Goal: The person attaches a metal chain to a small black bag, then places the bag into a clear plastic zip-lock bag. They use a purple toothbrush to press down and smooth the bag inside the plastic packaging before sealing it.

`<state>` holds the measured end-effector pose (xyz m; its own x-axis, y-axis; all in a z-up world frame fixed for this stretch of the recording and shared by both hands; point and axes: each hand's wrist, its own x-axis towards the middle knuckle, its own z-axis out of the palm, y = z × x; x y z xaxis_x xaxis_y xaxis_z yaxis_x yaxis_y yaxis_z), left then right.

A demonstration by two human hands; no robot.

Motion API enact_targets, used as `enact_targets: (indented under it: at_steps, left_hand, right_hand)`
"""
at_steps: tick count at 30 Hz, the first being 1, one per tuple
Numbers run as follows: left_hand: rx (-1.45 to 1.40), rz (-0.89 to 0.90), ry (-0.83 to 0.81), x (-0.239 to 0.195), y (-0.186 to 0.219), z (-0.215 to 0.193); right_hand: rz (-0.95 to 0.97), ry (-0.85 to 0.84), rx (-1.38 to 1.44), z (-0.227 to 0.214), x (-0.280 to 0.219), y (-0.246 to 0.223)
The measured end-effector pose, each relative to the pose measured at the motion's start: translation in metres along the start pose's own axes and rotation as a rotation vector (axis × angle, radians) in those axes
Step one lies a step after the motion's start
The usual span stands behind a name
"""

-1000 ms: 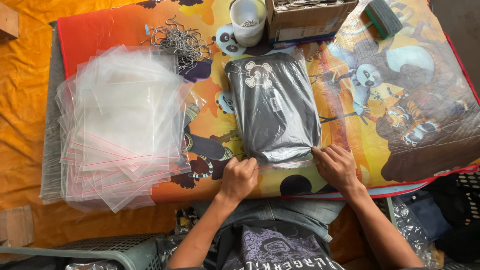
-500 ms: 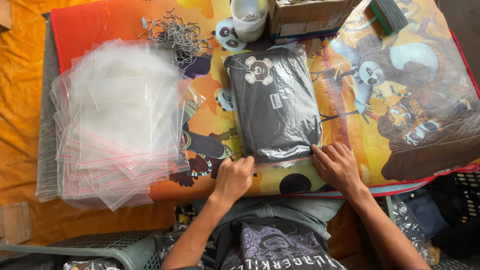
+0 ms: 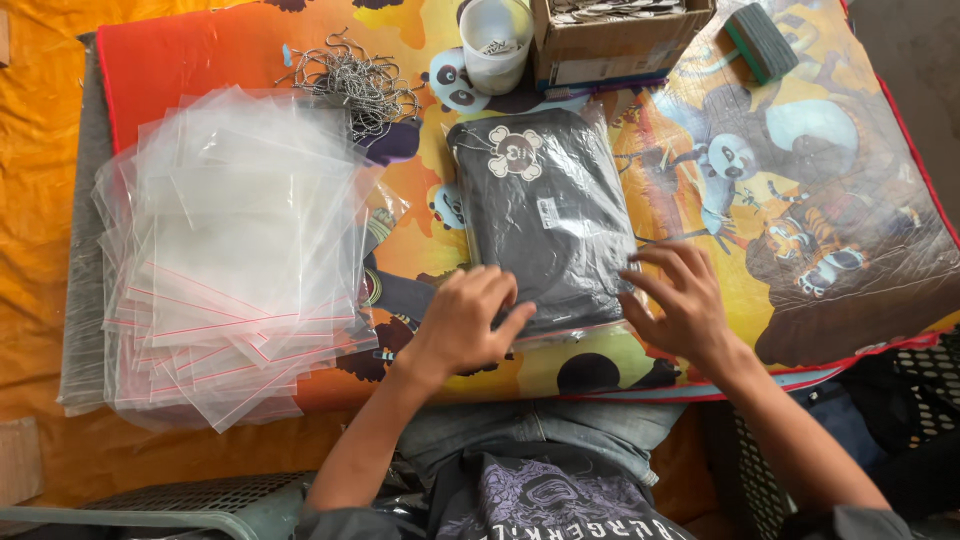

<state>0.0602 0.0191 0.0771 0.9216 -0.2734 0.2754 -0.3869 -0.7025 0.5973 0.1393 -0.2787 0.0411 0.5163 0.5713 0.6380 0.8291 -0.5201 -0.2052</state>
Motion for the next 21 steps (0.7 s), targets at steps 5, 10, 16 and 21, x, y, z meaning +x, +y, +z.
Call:
enact_targets:
  at_steps: [5, 10, 16, 21]
  left_hand:
    - [-0.043, 0.033, 0.146, 0.039, -0.039, 0.013]
    - [-0.134, 0.046, 0.214, 0.072, -0.073, 0.015]
    - [-0.138, -0.253, -0.287, 0.087, -0.082, 0.025]
    - [-0.014, -0.098, -0.079, 0.082, -0.110, 0.066]
  right_hand:
    - [-0.043, -0.101, 0.029, 0.028, 0.092, 0.008]
    - [-0.133, -0.187, 0.107, 0.083, 0.188, 0.057]
    - [0.118, -0.466, -0.040, 0.158, 0.293, 0.099]
    - [0.211, -0.771, -0.301, 0.219, 0.333, 0.124]
